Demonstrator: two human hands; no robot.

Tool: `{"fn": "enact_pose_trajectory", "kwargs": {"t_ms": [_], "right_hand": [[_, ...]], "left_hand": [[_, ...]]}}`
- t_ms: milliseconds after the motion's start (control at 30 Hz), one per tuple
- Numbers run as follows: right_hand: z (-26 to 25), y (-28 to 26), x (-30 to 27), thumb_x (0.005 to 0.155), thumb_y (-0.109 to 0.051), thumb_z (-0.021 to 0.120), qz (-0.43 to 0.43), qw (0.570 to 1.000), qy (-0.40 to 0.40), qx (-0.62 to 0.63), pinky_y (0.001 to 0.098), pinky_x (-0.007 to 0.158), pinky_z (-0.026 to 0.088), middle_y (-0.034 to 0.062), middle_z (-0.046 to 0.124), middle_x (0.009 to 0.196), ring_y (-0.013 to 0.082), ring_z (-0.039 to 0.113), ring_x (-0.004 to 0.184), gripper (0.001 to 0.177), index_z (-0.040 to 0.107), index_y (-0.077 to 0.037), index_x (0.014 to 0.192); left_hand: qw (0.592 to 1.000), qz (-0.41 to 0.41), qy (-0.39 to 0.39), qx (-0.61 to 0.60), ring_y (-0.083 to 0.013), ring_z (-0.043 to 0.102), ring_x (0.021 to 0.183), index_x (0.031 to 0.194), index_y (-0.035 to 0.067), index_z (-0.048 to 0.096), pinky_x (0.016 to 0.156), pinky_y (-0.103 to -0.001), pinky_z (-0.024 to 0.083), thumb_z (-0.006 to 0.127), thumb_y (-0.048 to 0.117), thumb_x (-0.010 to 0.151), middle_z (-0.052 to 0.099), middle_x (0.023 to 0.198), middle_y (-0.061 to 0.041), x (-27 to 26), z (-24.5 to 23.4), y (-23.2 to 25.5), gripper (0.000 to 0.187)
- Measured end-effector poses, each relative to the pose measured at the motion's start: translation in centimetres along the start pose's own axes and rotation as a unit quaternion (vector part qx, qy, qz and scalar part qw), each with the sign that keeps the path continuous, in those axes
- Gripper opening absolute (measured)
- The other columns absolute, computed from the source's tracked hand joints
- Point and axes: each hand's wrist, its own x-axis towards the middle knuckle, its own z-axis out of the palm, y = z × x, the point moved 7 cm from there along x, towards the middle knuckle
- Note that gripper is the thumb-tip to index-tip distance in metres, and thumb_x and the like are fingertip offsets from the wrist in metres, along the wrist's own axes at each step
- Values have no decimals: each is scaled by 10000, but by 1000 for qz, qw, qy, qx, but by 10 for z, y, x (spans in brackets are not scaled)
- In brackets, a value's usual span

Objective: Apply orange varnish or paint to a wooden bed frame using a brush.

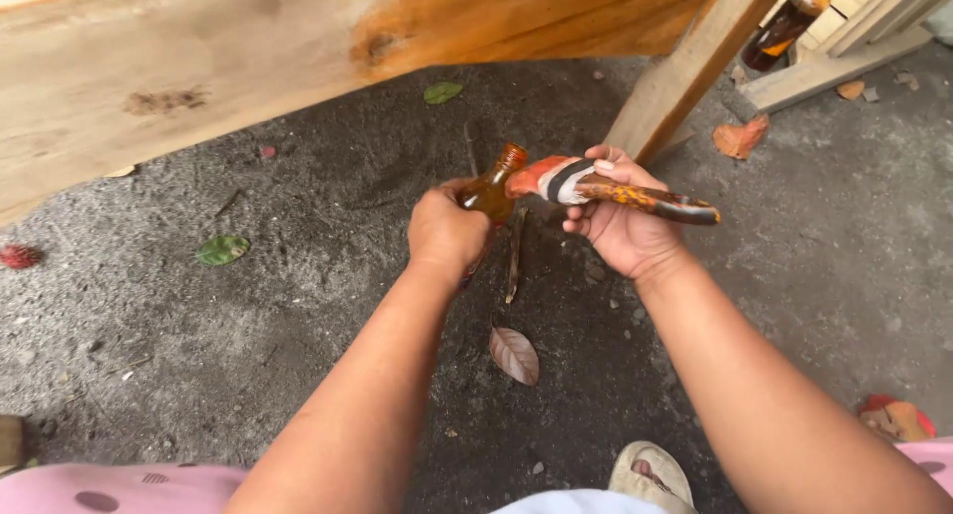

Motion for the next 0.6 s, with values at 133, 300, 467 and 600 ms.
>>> {"fn": "enact_pose_trajectory", "kwargs": {"t_ms": [133,300,467,600], "right_hand": [[-28,16,3,914,-220,649,15,996,20,83,409,670,610,143,713,957,243,700,739,273,606,-125,1167],[-100,68,14,851,-157,676,32,959,255,120,356,806,564,67,720,1043,213,689,937,376,638,-68,1215],[-134,93,47,873,-48,626,34,926,325,192,355,838,586,112,711,1115,239,685,1005,349,648,-88,1219],[-183,117,98,880,-5,618,48,912,346,215,332,744,545,158,714,1148,251,702,1000,359,655,-89,1227]], "left_hand": [[1000,-10,-16,-9,-236,740,1073,1231,186,725,965,-350,533,812,129,649,770,1147,-81,4,11,-2,591],[999,5,-54,3,-237,722,1080,1206,194,742,963,-343,524,812,71,593,765,1148,-75,-3,20,9,629],[999,-5,-39,-10,-243,730,1076,1193,189,760,947,-348,534,798,108,655,774,1127,-91,-7,16,10,545],[999,-14,-36,1,-235,729,1055,1184,193,758,927,-343,537,774,55,633,779,1105,-80,-6,12,4,568]]}}
